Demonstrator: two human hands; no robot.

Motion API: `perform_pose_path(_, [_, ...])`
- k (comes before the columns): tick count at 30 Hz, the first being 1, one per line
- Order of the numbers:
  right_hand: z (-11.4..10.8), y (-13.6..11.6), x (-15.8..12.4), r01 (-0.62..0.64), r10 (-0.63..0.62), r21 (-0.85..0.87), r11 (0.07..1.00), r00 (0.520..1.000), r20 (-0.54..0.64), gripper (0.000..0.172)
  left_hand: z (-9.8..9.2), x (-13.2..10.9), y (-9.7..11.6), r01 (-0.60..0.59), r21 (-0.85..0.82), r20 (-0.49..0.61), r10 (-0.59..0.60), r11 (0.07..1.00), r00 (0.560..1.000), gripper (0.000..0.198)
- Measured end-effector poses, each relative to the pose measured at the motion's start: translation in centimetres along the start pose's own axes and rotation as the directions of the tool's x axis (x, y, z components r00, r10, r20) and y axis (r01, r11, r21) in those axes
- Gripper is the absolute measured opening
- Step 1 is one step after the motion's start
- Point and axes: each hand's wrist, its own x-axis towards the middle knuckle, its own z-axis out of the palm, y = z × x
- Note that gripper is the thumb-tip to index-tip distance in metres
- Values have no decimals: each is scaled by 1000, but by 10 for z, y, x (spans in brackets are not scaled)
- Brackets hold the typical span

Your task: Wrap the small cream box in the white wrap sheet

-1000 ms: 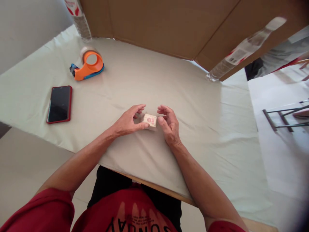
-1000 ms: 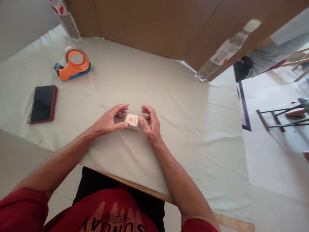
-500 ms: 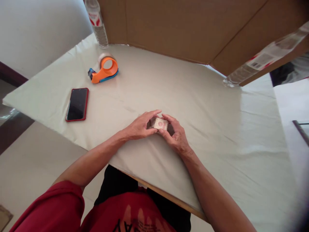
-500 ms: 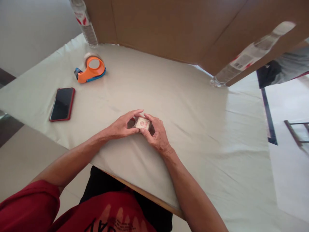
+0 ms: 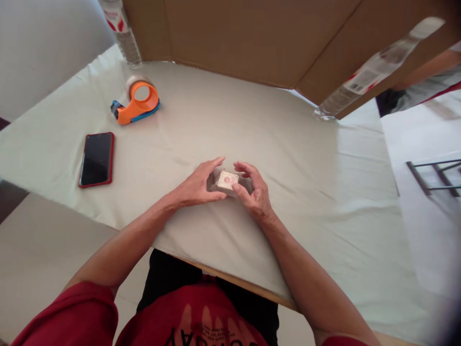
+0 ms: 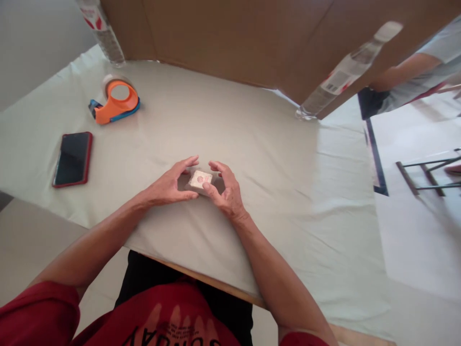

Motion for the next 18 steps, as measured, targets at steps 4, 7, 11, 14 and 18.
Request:
perform_pose_path(4, [0, -2, 1, -92, 94, 74, 993, 995, -19, 43, -1, -1, 2, 56, 34, 10, -56, 998, 998, 95])
perform_pose_path(7, [1, -3, 2, -125, 128, 90, 988, 992, -21, 38, 0, -1, 5, 70, 75, 5, -71, 995, 997, 94])
perform_pose_path(11, [1, -2, 3, -195, 199, 141, 970, 980, -10, 38, 2, 0, 8, 65, 109, 4, -66, 992, 998, 91])
perform_pose_path(14, [-1, -2, 5, -267, 270, 198, 943, 963, 12, 40, 3, 0, 7, 63, 118, -6, -63, 991, 998, 90])
perform_pose_path(18, [-9, -10, 14, -347, 326, 185, 920, 936, 135, 37, 5, 1, 4, 43, 126, -25, -40, 991, 999, 85])
